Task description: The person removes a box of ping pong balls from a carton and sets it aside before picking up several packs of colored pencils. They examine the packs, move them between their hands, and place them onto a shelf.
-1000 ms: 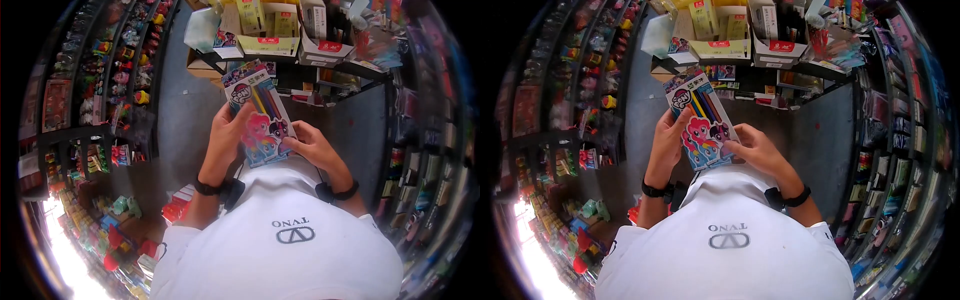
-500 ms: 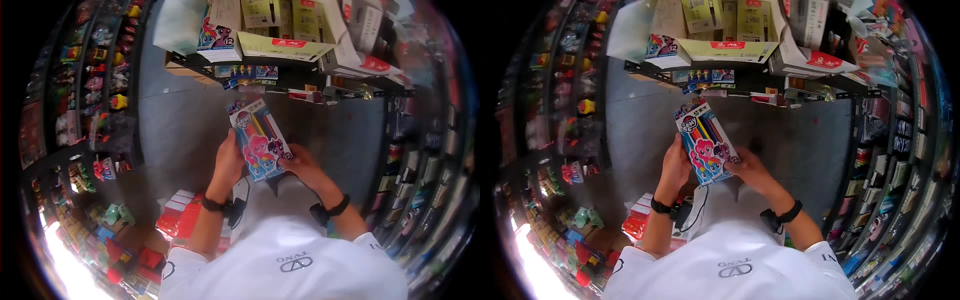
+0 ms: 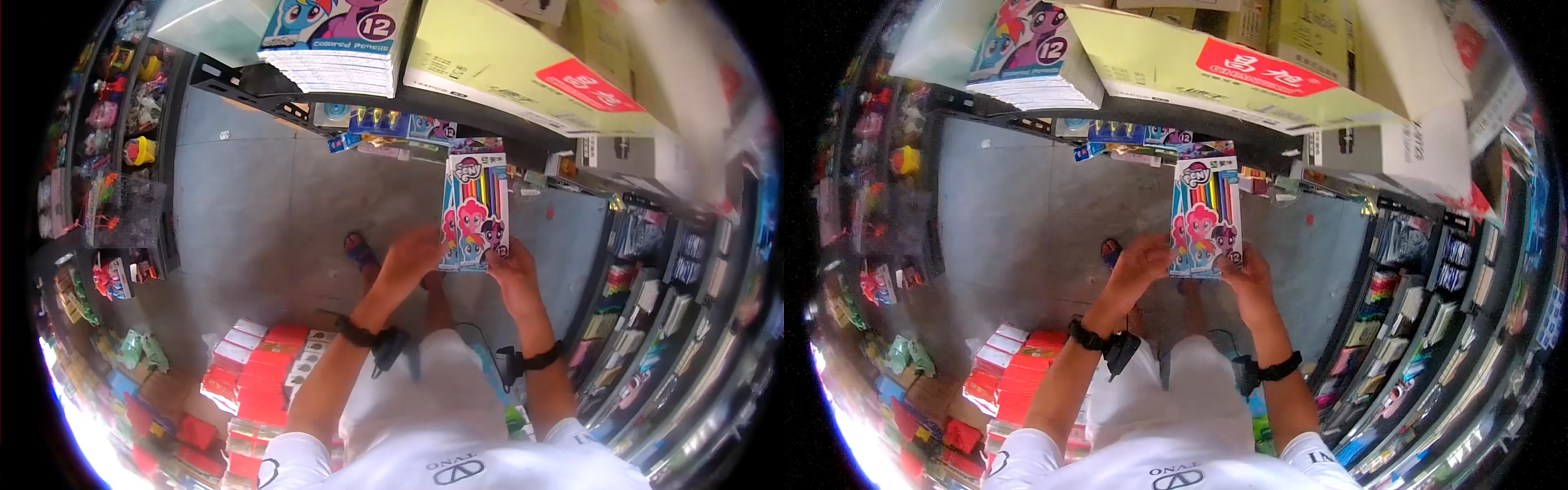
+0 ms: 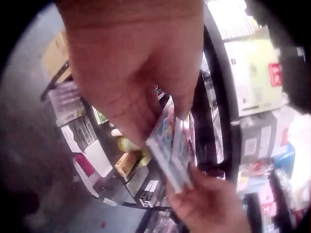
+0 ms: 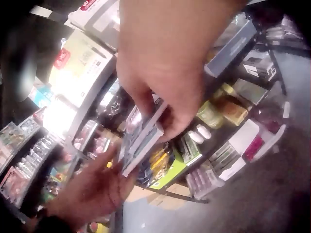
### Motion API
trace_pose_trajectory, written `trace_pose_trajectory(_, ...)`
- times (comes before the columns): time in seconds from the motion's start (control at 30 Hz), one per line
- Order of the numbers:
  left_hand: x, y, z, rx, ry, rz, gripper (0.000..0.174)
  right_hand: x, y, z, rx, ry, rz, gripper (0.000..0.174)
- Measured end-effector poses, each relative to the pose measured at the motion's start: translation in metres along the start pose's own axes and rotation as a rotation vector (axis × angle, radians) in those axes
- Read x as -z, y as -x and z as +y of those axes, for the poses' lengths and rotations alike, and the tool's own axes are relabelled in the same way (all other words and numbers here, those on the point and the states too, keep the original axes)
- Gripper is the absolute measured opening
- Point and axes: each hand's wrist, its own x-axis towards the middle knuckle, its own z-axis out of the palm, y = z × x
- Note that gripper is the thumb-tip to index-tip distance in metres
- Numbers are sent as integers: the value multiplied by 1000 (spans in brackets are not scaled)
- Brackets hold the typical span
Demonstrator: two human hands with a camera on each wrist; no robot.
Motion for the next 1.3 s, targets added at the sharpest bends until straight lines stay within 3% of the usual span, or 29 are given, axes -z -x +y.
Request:
trace_pose_trajectory(0.1,-13,-17,-18,135,148,-10,43,15,-24,13,43,39,74,35)
trace_pose_trajectory(0.27,-26,-46,-19,28,265,-42,44,36,-54,8,87,150,156,41)
trace_pose_trajectory(0.37,-34,-71,-19,52,321,1,47,36,-71,-1,132,-4,70,40)
trace_pose_trajectory(0.6,-38,-107,-27,77,398,146,50,47,-119,-8,48,134,29,43)
trace_pose_trajectory(0.67,-23,-130,-77,-509,-59,113,50,44,-119,-11,72,167,55,43)
trace_pose_trajectory(0.73,-23,-137,-91,-809,-294,101,50,46,-118,-11,68,160,53,43)
trace_pose_trajectory(0.77,-24,-142,-97,-831,-296,112,50,48,-117,-11,69,154,53,44)
trace_pose_trajectory(0.83,-29,-140,-79,-551,-35,172,49,55,-118,-6,30,131,119,42)
trace_pose_trajectory(0.9,-41,-126,-29,72,464,261,47,59,-119,1,29,89,144,40)
trace_pose_trajectory(1.0,-40,-135,-28,24,534,231,48,68,-118,7,89,41,142,37)
trace_pose_trajectory(1.3,-45,-153,-11,-130,811,321,23,71,-120,7,147,-24,128,37)
